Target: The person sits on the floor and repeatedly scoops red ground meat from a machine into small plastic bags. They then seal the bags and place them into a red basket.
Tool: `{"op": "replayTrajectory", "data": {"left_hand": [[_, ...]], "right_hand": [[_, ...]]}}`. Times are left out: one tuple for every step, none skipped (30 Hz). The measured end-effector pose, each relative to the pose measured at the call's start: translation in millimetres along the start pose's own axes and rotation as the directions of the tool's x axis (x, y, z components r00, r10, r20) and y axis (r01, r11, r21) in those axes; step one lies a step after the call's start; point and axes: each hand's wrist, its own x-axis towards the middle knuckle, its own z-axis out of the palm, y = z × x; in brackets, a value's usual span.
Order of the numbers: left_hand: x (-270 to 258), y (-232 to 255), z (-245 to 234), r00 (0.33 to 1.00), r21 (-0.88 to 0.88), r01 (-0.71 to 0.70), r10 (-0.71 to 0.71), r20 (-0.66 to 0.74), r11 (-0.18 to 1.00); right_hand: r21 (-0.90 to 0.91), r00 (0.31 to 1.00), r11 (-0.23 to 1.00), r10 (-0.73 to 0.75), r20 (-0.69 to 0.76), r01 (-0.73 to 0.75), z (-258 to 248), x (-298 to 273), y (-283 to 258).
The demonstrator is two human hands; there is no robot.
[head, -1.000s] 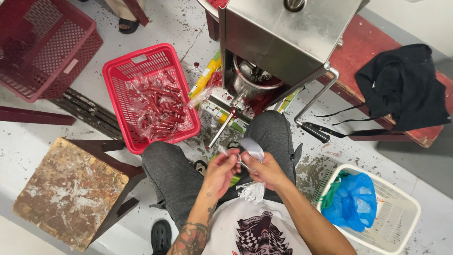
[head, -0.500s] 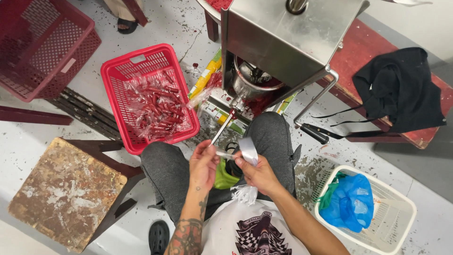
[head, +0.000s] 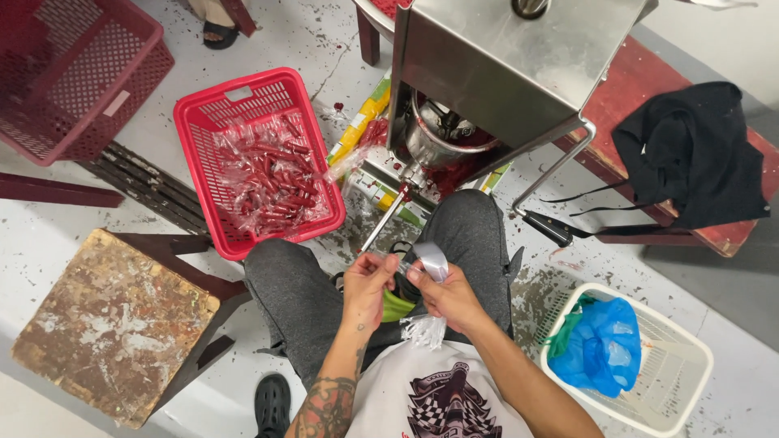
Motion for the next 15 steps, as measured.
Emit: {"op": "replayTrajectory", "data": {"left_hand": [[-3,7,2,1.000,-0.001,0.000,0.000,0.000,1.000],[-7,14,5,0.994,-0.059,0.041,-0.035,0.102,0.997],[-11,21,7,0.977,-0.111,0.088,-0.064,0.204,0.990],[-16,27,13,0.977,-0.112,0.087,-0.063,0.203,0.990],[-23,33,18,0.974,-0.069,0.116,-0.100,0.205,0.991],[-29,38,24,0.969,-0.026,0.145,-0.137,0.206,0.989],[-27,36,24,0.969,-0.027,0.147,-0.138,0.203,0.989],[-25,34,24,0.976,-0.014,0.133,-0.129,0.175,0.991],[-23,32,25,0.982,-0.001,0.119,-0.117,0.150,0.993],[-18,26,20,0.982,-0.003,0.119,-0.118,0.150,0.993],[-14,20,15,0.984,-0.037,0.113,-0.107,0.140,0.993],[-9,14,10,0.987,-0.070,0.106,-0.096,0.131,0.992],[-11,20,11,0.987,-0.071,0.108,-0.098,0.129,0.992],[-13,27,11,0.985,-0.146,0.109,-0.088,0.146,0.983],[-16,33,12,0.984,-0.220,0.113,-0.078,0.161,0.969]], "right_hand": [[-0.001,1.000,1.000,-0.001,0.000,0.001,1,0,-1],[0.016,1.000,1.000,0.002,-0.002,-0.001,2,-1,-3],[0.034,1.000,0.999,0.004,-0.004,-0.004,3,-1,-4],[0.033,1.000,0.999,0.005,-0.003,-0.004,2,0,-2],[0.017,1.000,1.000,-0.006,-0.005,0.006,0,0,0],[0.001,1.000,1.000,-0.016,-0.008,0.016,-2,0,2],[0.000,1.000,1.000,-0.013,-0.008,0.013,-1,0,3],[0.000,1.000,1.000,-0.008,-0.005,0.008,-1,-1,4],[-0.001,1.000,1.000,-0.006,-0.003,0.006,-1,-1,4],[-0.003,1.000,1.000,-0.006,-0.003,0.006,-2,1,7],[-0.008,1.000,1.000,-0.018,-0.005,0.018,-3,3,10],[-0.013,1.000,0.999,-0.031,-0.007,0.030,-4,5,14],[-0.014,1.000,1.000,-0.028,-0.008,0.028,-3,1,6],[-0.108,0.992,0.992,-0.072,-0.100,0.061,-3,-4,-1],[-0.204,0.975,0.975,-0.122,-0.188,0.083,-3,-9,-8]]}}
